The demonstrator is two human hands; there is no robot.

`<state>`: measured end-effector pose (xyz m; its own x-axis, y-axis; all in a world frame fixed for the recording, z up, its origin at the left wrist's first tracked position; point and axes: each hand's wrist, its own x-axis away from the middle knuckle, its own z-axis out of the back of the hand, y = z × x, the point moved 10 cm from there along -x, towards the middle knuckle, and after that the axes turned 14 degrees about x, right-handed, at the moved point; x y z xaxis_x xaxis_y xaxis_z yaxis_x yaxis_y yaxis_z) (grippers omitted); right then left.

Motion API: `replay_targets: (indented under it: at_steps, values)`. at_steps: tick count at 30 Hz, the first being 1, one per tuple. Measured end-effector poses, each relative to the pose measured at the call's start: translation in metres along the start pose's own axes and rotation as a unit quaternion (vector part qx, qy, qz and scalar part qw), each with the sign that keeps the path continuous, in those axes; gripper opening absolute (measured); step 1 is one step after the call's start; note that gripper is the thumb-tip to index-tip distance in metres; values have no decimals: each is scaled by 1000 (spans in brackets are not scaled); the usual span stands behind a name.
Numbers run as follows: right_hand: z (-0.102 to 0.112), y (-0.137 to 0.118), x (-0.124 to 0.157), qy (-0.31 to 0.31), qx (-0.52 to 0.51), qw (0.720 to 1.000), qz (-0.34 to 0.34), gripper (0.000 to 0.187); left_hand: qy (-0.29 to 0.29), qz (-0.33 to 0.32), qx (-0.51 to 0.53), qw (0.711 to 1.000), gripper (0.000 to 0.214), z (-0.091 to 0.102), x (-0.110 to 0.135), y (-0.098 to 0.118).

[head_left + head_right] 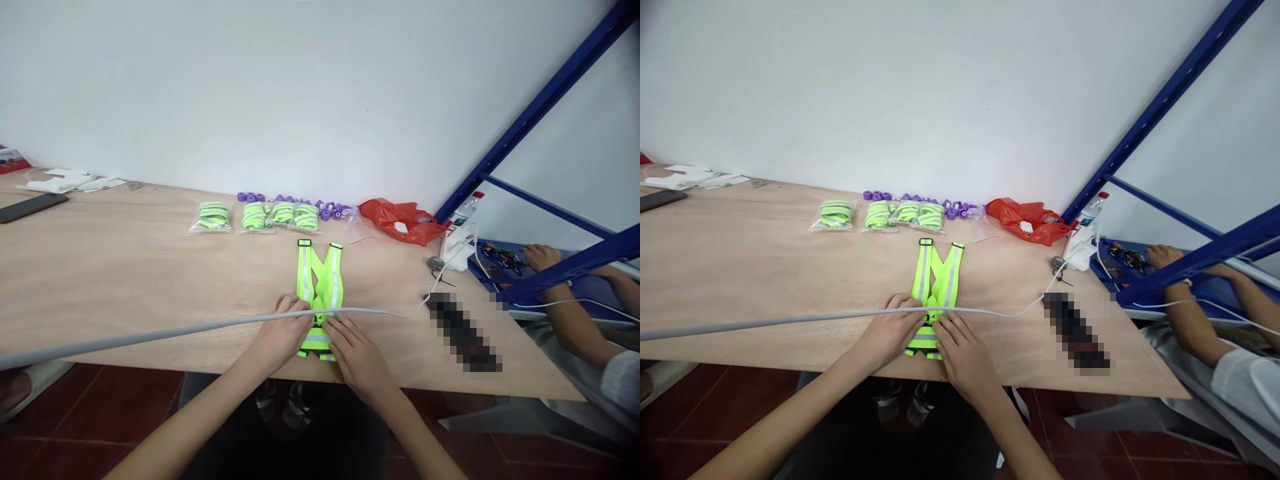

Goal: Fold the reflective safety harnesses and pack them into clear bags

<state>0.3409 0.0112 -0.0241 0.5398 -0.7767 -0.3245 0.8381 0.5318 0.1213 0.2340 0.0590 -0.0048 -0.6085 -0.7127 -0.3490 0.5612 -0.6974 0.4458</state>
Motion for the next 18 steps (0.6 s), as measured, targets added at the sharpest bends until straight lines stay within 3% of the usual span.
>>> replay_targets:
  at_steps: [3,5,8,14,18]
  values:
    - [-1,2,1,-36,-49,998,-10,60,-44,-18,28,998,32,-2,4,0]
    - [-2,2,2,-51,-65,996,-12,69,-75,-33,54,995,54,-1,7,2]
    - [-3,3,1,-56,-75,995,-20,64,-112,-53,90,988,79,1,11,5]
    - [1,8,-4,-60,-116,990,-47,58,-117,-40,115,986,66,-3,12,3]
    - [0,11,-4,-98,-153,981,-63,63,-117,-24,138,983,77,-4,12,3]
